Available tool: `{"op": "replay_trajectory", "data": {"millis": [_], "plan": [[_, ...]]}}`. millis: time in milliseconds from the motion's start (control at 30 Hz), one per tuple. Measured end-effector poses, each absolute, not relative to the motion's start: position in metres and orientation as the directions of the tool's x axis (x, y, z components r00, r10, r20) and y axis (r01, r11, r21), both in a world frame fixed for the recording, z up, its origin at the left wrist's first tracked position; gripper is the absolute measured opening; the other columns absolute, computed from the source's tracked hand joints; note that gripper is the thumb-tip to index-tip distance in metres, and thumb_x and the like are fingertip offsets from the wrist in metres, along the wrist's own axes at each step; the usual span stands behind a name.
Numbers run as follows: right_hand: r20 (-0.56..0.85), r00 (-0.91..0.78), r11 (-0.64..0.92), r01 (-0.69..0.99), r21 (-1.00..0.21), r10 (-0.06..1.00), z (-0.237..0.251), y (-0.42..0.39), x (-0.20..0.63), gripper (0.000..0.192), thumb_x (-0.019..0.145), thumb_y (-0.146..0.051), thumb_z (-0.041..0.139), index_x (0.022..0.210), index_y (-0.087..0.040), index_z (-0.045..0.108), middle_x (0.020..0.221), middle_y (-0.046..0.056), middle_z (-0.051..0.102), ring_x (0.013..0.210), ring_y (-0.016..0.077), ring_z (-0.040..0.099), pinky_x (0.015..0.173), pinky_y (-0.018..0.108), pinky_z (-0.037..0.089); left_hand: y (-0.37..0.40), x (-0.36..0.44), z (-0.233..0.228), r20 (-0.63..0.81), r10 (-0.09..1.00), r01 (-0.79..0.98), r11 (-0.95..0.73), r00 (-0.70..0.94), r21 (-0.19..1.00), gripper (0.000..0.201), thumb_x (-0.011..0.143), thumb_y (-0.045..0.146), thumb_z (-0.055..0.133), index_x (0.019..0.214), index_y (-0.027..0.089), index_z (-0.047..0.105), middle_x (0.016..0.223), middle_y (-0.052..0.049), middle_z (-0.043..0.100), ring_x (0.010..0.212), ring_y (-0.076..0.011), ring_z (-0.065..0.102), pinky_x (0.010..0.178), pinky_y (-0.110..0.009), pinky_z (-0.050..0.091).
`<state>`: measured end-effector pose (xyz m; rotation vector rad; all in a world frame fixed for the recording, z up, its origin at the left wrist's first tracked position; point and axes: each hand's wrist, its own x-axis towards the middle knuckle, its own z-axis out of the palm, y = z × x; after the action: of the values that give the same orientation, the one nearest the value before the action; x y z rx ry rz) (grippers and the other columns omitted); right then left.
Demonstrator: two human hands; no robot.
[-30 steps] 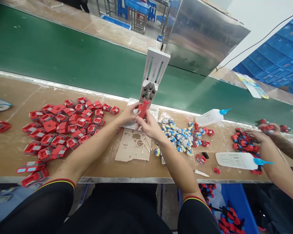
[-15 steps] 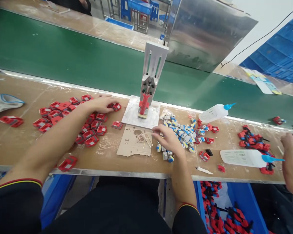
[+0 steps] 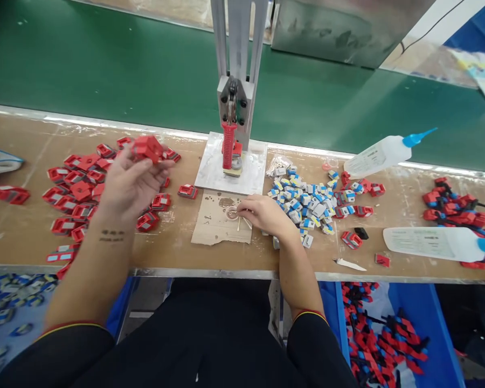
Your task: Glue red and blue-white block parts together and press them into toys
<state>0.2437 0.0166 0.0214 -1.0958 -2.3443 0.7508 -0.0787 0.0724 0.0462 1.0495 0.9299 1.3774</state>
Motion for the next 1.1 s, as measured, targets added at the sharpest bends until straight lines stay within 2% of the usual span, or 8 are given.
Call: {"op": "replay_trajectory", "data": {"millis": [100,200,400,600,733,800,967,1100], "plan": [[0.253,-0.536,0.557,0.539,-0.633,0.806,0.013,0.017,0.232,0.019,0.102,-0.025,0.062,0.097,-0.025,0.080,0.094,0.008,0.080,0.088,0.0227,0.072,0.080,0.037,0.057,0.049,-0.050,0.035,-0.102,0.987,-0.416,0.144,0.122,0.898,0.029,0.082,0.015,0.071,0.109,0.026,0.070,0.119,-0.007,0.076,0.093,-0.0195,0.074,0.077,-0.034,0.063],[0.306,-0.527,0.582,0.506,-0.636,0.793,0.006,0.016,0.220,0.018,0.102,-0.025,0.063,0.095,-0.027,0.080,0.096,0.008,0.082,0.089,0.0237,0.072,0.081,0.039,0.058,0.046,-0.035,0.018,-0.132,0.970,-0.441,0.211,0.203,0.872,0.026,0.082,0.023,0.070,0.108,0.025,0.070,0.121,-0.009,0.075,0.090,-0.0187,0.073,0.076,-0.033,0.063],[0.295,-0.566,0.586,0.445,-0.677,0.770,0.007,0.014,0.215,0.015,0.102,-0.027,0.062,0.093,-0.026,0.075,0.086,0.005,0.081,0.083,0.0223,0.070,0.078,0.038,0.058,0.040,-0.033,-0.003,-0.153,0.973,-0.448,0.215,0.172,0.868,0.036,0.084,0.040,0.083,0.115,0.026,0.072,0.125,-0.008,0.075,0.076,-0.0125,0.067,0.066,-0.027,0.059],[0.220,-0.473,0.449,0.452,-0.771,0.853,0.013,0.015,0.223,0.012,0.097,-0.031,0.073,0.086,-0.026,0.074,0.086,0.005,0.082,0.083,0.0220,0.070,0.082,0.039,0.058,0.031,-0.031,-0.007,-0.111,0.977,-0.449,0.182,0.181,0.875,0.036,0.094,0.055,0.073,0.115,0.027,0.068,0.107,-0.006,0.078,0.078,-0.0164,0.073,0.070,-0.032,0.061],[0.229,-0.466,0.447,0.436,-0.781,0.855,0.014,0.017,0.224,0.011,0.095,-0.029,0.075,0.085,-0.026,0.074,0.085,0.004,0.081,0.080,0.0208,0.070,0.079,0.037,0.057,0.031,-0.028,-0.005,-0.120,0.981,-0.509,0.182,0.153,0.841,0.032,0.089,0.052,0.082,0.104,0.027,0.067,0.107,-0.004,0.080,0.077,-0.0135,0.072,0.069,-0.028,0.060],[0.230,-0.460,0.440,0.426,-0.790,0.858,0.016,0.017,0.225,0.011,0.095,-0.028,0.075,0.084,-0.026,0.074,0.084,0.004,0.081,0.080,0.0205,0.070,0.078,0.036,0.056,0.031,-0.027,-0.005,-0.118,0.984,-0.506,0.172,0.137,0.845,0.037,0.084,0.049,0.088,0.106,0.027,0.069,0.111,-0.004,0.079,0.077,-0.0124,0.071,0.069,-0.026,0.060],[0.238,-0.340,0.362,0.371,-0.855,0.910,0.025,0.013,0.234,0.018,0.093,-0.035,0.077,0.080,-0.025,0.071,0.080,0.004,0.078,0.072,0.0181,0.068,0.067,0.034,0.051,0.028,-0.027,-0.006,-0.074,0.987,-0.457,0.131,0.141,0.880,0.047,0.080,0.046,0.091,0.118,0.032,0.067,0.102,-0.002,0.077,0.073,-0.0137,0.070,0.066,-0.029,0.061],[0.208,-0.256,0.291,0.348,-0.891,0.944,0.028,0.011,0.234,0.027,0.089,-0.043,0.081,0.074,-0.024,0.068,0.073,0.003,0.075,0.066,0.0173,0.064,0.062,0.033,0.048,0.027,-0.029,-0.007,-0.041,0.987,-0.452,0.107,0.153,0.886,0.033,0.088,0.051,0.082,0.109,0.032,0.065,0.115,-0.004,0.076,0.086,-0.0184,0.074,0.072,-0.035,0.063]]}}
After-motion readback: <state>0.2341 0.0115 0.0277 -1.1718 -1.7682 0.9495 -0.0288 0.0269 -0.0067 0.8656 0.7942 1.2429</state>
